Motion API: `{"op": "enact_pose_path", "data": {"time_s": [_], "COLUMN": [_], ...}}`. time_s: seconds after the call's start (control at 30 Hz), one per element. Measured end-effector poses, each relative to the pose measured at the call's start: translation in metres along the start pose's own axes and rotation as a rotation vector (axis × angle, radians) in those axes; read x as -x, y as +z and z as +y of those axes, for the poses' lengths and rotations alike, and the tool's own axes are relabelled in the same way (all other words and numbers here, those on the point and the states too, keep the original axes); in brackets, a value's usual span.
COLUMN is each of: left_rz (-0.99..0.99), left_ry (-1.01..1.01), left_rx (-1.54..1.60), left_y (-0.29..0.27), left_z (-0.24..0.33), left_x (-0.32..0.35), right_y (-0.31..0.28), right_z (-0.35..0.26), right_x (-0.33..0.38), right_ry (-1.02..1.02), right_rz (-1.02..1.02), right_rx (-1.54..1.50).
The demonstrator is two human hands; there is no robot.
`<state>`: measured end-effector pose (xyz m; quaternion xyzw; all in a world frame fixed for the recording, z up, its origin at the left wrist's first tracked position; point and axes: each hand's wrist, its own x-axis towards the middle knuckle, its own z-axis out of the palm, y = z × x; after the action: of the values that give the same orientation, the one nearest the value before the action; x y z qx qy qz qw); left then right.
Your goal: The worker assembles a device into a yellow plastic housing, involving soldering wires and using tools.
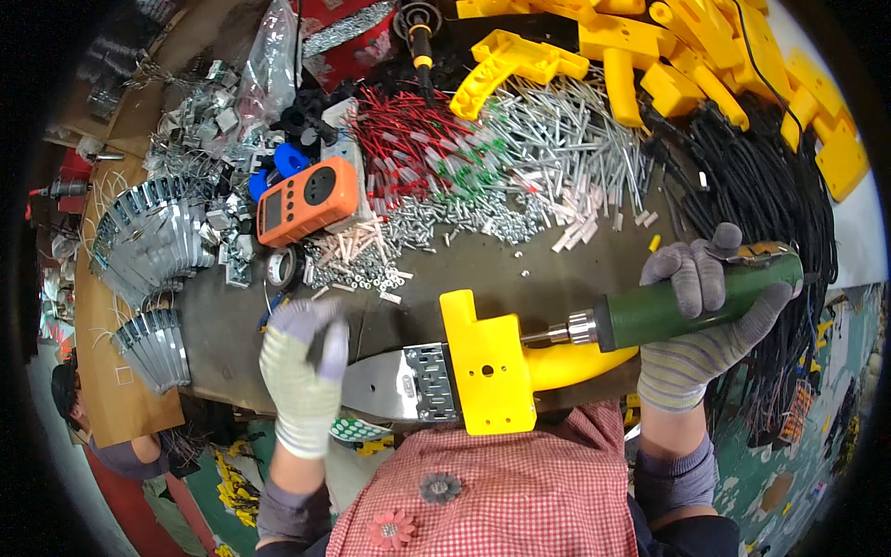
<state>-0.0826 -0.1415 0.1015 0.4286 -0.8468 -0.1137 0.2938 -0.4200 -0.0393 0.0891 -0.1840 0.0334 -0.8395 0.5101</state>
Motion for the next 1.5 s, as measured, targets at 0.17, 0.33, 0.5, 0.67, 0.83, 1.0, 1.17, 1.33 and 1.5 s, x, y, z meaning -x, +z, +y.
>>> {"op": "enact_pose_path", "data": {"time_s": [0.17,0.33,0.5,0.67,0.83,1.0,1.17,1.33,1.5], "left_rz": [-0.202,-0.367,-0.379,-0.443,-0.464,-0.214,-0.162,-0.206,-0.126], "left_ry": [0.253,0.334,0.39,0.482,0.412,0.417,0.026,0.135,0.196], "left_rx": [-0.414,-0.497,-0.54,-0.622,-0.676,-0.341,0.01,0.23,0.192], "left_y": [0.015,0.009,0.007,0.011,0.018,0.022,0.01,0.019,0.032], "left_z": [-0.018,-0.007,-0.005,-0.009,-0.022,-0.03,0.013,0.049,0.048], "left_x": [-0.035,-0.047,-0.05,-0.051,-0.052,-0.043,-0.02,0.03,0.042], "right_y": [-0.007,0.004,0.008,0.004,0.004,0.003,0.003,0.003,0.003], "right_z": [-0.014,-0.039,-0.022,-0.016,-0.012,-0.007,-0.007,-0.011,-0.011], "right_x": [0.001,0.027,0.062,0.075,0.075,0.074,0.077,0.075,0.074], "right_ry": [-0.051,-0.149,-0.239,-0.259,-0.235,-0.195,-0.243,-0.188,-0.194], "right_rz": [0.037,0.053,0.236,0.31,0.232,0.148,0.298,0.199,0.228], "right_rx": [0.087,0.092,0.07,0.141,0.136,0.065,0.058,0.021,0.055]}}
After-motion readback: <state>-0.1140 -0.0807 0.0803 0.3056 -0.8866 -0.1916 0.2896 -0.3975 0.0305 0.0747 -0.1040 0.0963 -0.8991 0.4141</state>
